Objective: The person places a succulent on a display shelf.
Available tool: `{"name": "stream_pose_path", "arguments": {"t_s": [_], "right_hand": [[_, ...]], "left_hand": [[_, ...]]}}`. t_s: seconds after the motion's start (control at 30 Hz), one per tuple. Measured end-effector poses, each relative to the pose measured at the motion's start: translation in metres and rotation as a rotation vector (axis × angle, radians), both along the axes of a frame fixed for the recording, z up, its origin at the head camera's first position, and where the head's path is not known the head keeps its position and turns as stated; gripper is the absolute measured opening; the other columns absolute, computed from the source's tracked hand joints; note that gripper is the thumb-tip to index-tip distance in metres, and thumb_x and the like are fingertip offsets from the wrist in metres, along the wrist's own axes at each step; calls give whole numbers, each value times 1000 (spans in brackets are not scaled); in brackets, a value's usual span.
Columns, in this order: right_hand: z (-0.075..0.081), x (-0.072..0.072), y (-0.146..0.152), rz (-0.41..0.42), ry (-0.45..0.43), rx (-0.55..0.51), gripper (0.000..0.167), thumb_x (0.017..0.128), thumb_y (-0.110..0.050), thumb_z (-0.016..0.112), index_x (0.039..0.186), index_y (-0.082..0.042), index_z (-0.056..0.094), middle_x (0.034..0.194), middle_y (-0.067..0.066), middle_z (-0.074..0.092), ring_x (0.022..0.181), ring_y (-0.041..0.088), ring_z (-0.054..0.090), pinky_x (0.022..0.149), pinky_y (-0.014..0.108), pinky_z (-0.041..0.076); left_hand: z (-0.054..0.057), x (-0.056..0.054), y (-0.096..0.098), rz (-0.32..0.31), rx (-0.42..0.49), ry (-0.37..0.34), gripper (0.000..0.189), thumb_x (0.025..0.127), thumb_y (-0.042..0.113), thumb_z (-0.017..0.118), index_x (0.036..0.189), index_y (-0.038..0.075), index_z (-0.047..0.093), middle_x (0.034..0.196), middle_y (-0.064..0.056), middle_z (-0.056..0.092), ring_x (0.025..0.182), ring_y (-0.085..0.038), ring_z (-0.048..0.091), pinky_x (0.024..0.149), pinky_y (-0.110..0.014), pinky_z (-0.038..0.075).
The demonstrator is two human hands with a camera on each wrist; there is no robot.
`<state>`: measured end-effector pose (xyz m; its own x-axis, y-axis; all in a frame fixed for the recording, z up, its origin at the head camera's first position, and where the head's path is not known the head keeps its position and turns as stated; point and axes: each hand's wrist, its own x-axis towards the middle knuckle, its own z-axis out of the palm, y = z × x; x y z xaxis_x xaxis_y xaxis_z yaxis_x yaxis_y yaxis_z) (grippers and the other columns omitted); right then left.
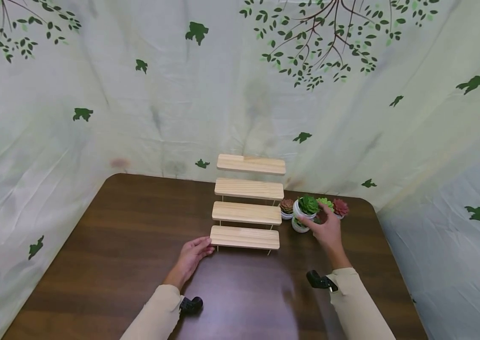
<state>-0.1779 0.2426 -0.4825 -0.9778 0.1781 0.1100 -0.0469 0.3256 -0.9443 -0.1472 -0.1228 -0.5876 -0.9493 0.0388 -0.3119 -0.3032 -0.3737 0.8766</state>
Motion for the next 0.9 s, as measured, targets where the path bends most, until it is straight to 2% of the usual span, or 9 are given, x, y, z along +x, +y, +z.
{"name": "stream_pose_path", "arguments": {"t_s": [0.07,0.17,0.4,0.47,0.67,0.9], "right_hand": [[6,-6,-4,-1,26,-3,65,78,-11,81,134,-1,50,126,18,58,110,24,54,94,38,45],[15,-17,-12,4,68,15,61,78,-13,81,131,-2,53,121,16,59,101,21,52,87,37,45],[38,-34,-32,90,81,-16,67,80,-20,80,137,-5,49,131,14,56,114,24,54,98,43,45],[43,-38,-37,105,76,-15,68,80,-21,80,138,-6,48,132,14,55,116,24,54,97,41,46],[55,-52,-51,145,95,-23,68,81,-21,80,139,-6,48,132,14,55,117,26,53,98,43,46],[66,-70,-78,169,125,-57,65,80,-14,79,136,-2,49,129,18,56,115,30,54,102,49,41]], "left_hand": [[0,0,0,2,1,-9,15,95,-1,56,105,-8,62,82,-3,68,72,-12,66,70,-22,56],[0,-1,0,1,9,-13,15,95,-1,55,107,-9,62,82,-2,68,73,-11,66,71,-22,56],[0,-2,-2,8,20,-15,19,95,-2,54,110,-12,60,82,-1,68,73,-11,66,71,-22,55],[1,-2,-2,7,15,-10,18,96,-2,54,109,-11,60,82,-1,68,73,-11,66,71,-22,55],[1,-1,0,5,32,-11,12,95,-3,54,102,-6,64,80,-1,68,71,-11,66,70,-22,56],[2,-1,-1,-12,25,-21,14,95,-3,54,105,-9,61,81,-2,68,72,-11,66,71,-22,56]]}}
